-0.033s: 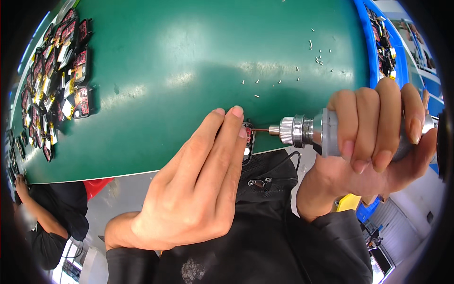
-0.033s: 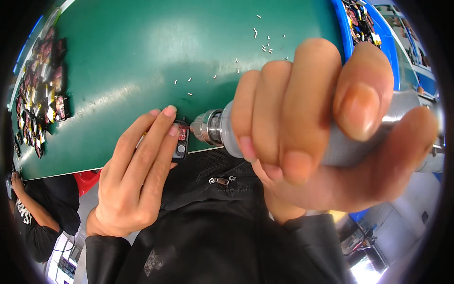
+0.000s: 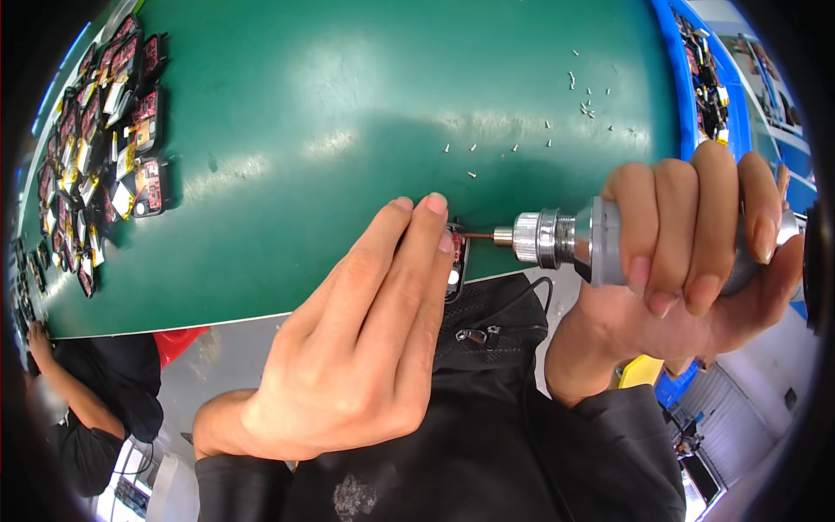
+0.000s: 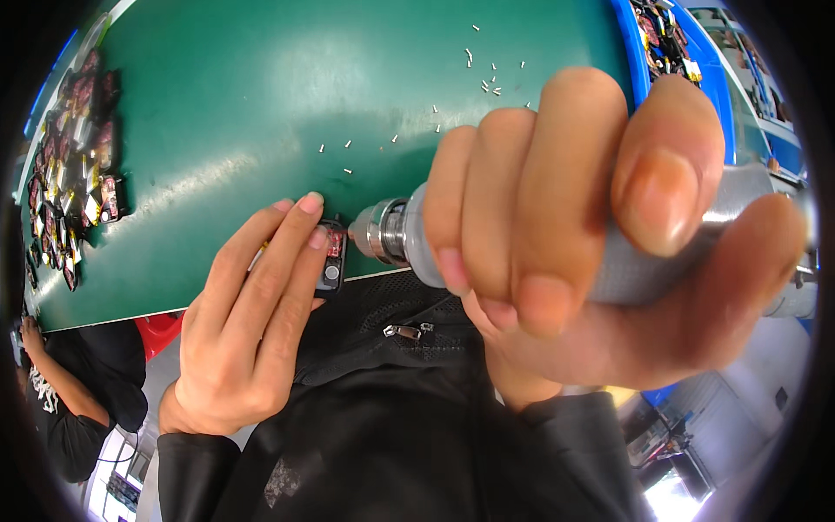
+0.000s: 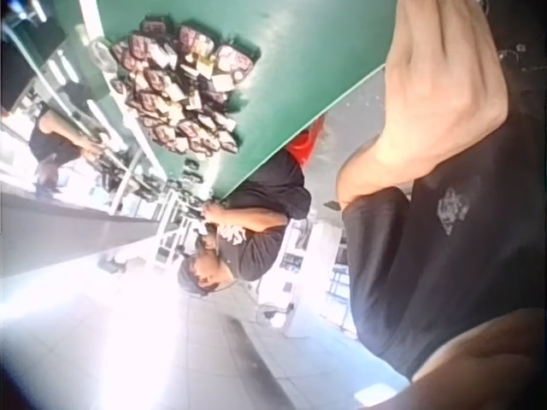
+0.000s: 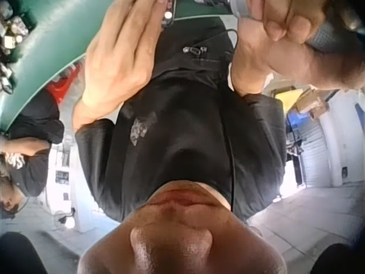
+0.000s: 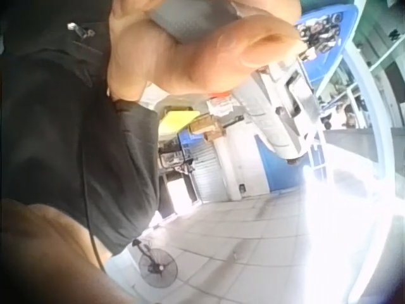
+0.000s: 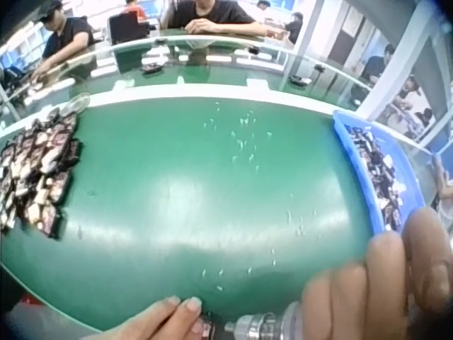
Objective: Using an electric screwdriver to fasten screws onto small electronic components on an assembly line.
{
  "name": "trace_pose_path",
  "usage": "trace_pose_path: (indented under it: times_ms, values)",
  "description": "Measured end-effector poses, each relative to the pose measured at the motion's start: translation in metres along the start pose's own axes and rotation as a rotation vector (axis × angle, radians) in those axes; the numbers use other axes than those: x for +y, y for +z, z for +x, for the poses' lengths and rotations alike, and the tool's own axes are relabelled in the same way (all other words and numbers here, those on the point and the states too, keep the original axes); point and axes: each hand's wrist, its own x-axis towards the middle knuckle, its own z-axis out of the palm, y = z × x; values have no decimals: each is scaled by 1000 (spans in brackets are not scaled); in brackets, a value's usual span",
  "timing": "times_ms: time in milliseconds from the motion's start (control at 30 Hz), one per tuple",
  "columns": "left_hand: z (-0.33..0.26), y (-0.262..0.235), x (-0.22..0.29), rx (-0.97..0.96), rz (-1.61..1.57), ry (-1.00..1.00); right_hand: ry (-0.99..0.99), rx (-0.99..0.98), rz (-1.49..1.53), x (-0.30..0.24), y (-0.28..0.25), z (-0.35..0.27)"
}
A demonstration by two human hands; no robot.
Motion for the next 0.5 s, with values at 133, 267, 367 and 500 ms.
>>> trace_pose_path:
  times_ms: [133, 267, 367, 500]
  values:
    - [-1, 0, 0, 10, 0, -5, -16, -3, -9, 3, -1, -1]
    - [-1, 0, 0, 6, -2, -10, 1, -10, -26, 3, -2, -2]
    - [0, -1, 0, 2, -29, -26, -11, -4, 1, 4, -3, -3]
    - [1, -1, 0, 1, -30, -32, 12, -10, -30, 4, -3, -3]
